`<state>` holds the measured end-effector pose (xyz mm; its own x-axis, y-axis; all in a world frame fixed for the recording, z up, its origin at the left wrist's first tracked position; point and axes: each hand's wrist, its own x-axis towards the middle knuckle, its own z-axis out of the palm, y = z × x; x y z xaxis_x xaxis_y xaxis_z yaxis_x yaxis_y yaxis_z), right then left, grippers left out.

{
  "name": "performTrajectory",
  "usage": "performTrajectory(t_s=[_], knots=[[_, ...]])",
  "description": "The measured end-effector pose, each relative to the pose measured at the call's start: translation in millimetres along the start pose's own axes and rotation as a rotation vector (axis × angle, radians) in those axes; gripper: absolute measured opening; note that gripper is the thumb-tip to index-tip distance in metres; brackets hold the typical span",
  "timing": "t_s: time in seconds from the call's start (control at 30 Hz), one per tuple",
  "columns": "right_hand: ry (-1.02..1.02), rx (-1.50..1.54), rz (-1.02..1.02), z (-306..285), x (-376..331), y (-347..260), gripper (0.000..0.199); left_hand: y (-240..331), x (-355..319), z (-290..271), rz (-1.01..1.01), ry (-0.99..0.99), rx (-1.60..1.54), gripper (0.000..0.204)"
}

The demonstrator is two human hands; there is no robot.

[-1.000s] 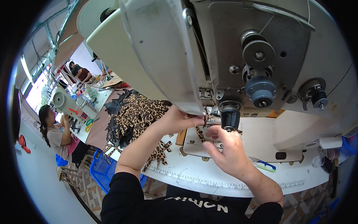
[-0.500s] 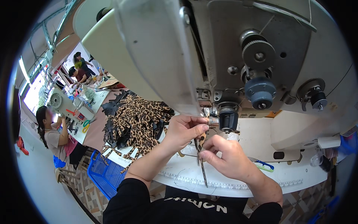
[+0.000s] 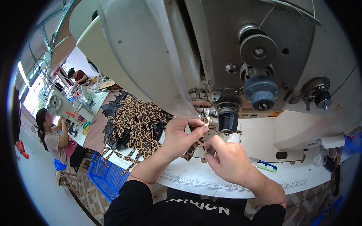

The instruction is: The person sews patterned fabric strips using a sewing machine, guiding them under the presser foot and cutting threads with snips. The person then removes and replaces the bobbin in the machine before feeding and sewing more strips.

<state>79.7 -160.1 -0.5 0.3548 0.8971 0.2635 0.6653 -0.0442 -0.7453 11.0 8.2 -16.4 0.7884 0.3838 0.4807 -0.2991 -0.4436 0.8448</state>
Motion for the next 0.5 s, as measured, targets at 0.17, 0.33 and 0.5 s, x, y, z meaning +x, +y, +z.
performTrajectory(t_s=[0.17,0.33,0.5], knots=[[0.123,0.119,0.022,-7,1,3,0.015,2,3,2,0.412,0.147,0.34,0.013],[0.259,0.133,-0.006,-15,3,9,0.018,5,5,-1,0.603,0.206,0.567,0.017],[0.274,0.223,0.062,-20,5,16,0.017,6,5,-3,0.679,0.244,0.666,0.018]])
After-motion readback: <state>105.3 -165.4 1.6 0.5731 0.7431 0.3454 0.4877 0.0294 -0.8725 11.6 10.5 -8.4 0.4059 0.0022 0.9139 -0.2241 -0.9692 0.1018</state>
